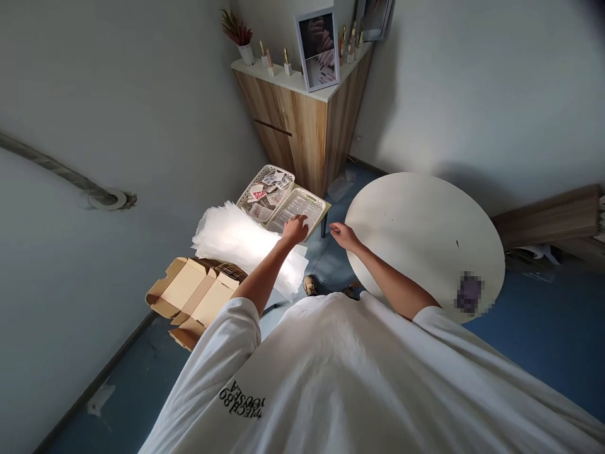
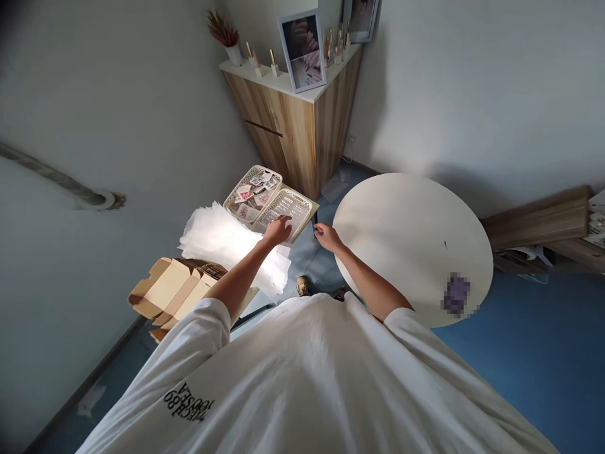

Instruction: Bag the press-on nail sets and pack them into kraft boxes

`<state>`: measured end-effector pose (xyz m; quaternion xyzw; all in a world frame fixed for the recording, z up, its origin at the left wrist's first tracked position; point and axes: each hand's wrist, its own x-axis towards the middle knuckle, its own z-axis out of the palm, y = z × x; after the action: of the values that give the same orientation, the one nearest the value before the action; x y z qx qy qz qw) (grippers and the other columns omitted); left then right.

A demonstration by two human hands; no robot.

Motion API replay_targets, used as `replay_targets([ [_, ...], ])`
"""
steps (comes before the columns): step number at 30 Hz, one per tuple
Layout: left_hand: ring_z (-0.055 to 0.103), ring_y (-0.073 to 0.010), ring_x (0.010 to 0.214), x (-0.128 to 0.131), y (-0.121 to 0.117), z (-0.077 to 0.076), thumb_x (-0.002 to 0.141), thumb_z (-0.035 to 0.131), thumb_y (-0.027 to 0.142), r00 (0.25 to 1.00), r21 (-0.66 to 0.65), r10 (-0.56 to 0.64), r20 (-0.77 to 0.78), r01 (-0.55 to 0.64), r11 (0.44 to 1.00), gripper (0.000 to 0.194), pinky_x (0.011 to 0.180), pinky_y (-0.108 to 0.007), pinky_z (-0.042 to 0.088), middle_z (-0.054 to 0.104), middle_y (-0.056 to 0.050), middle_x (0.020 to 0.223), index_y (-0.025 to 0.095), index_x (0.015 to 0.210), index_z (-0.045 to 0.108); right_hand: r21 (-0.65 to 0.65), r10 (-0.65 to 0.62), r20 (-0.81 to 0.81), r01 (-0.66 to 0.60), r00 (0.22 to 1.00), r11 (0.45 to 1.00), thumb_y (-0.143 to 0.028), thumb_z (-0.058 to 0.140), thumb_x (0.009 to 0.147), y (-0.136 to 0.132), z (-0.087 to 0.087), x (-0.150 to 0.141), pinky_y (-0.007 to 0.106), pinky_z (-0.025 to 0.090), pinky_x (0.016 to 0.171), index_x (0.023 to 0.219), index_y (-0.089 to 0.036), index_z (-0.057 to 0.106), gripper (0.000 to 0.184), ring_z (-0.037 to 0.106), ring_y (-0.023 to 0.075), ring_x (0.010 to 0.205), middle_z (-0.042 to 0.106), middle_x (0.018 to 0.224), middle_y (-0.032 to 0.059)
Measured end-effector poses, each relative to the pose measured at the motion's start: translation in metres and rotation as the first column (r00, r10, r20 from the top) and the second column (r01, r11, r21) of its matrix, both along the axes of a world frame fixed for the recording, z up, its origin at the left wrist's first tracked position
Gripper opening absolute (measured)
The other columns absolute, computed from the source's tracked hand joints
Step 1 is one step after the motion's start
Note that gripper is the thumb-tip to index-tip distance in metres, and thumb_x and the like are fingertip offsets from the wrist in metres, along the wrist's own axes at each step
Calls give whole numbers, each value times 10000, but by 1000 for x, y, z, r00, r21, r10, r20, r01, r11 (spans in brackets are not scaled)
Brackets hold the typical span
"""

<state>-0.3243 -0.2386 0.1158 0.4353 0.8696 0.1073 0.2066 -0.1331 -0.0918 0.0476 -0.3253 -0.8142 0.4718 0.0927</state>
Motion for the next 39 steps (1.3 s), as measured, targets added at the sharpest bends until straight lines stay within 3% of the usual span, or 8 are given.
replay_targets([
  [6,635,-299,1365,-66,6,-12,1000,499,237,999,-103,-41,5,41,994,526,1156,-449,484,602,-123,1565,239,1521,567,-19,-27,6,27,1000,999,-174,618,951,-11,-3,-56,418,586,1056,1210,-218,764,300,747,248,1144,767,1291,97],
  [11,608,-339,1368,-89,6,-28,984,585,325,995,-180,-90,-39,82,980,535,1149,-472,468,623,-176,1492,211,1504,540,-41,13,30,-11,999,999,-161,615,940,-25,-14,-98,400,576,1058,1210,-222,761,313,743,223,1111,773,1279,79],
  [18,531,-394,1409,-95,10,-46,923,736,399,993,-216,-83,-78,65,974,664,1162,-506,428,543,-213,1536,211,1510,487,-66,46,45,-43,998,997,-197,589,956,-35,-24,-123,409,577,1047,1254,-209,760,344,737,237,1101,758,1306,101],
  [28,501,-425,1404,-91,10,-52,910,711,351,996,-206,-59,-66,44,978,570,1137,-557,429,507,-208,1531,232,1439,535,-96,47,54,-42,997,995,-240,580,955,-32,-32,-126,436,578,1067,1274,-234,760,366,734,249,1150,762,1316,90],
  [32,472,-422,1436,-89,11,-46,872,728,284,1000,-156,-11,-19,8,988,661,1144,-533,431,465,-214,1549,214,1477,470,-108,28,53,-22,998,994,-233,593,951,-33,-31,-124,439,581,1060,1257,-222,762,350,740,259,1142,764,1314,102],
  [36,507,-381,1411,-83,22,-31,847,790,349,1000,-55,24,-17,-25,998,732,1152,-501,444,456,-168,1554,253,1484,443,-144,-49,10,50,999,988,-264,612,975,-33,-25,-121,401,579,1055,1234,-234,753,297,752,241,1130,791,1242,71],
  [39,521,-377,1399,-69,37,-17,871,788,410,1000,26,-16,-9,16,1000,730,1149,-501,451,443,-168,1573,257,1494,438,-174,-157,-33,149,987,973,-384,589,1027,-27,-16,-115,391,602,1012,1205,-240,741,275,775,229,1055,812,1120,49],
])
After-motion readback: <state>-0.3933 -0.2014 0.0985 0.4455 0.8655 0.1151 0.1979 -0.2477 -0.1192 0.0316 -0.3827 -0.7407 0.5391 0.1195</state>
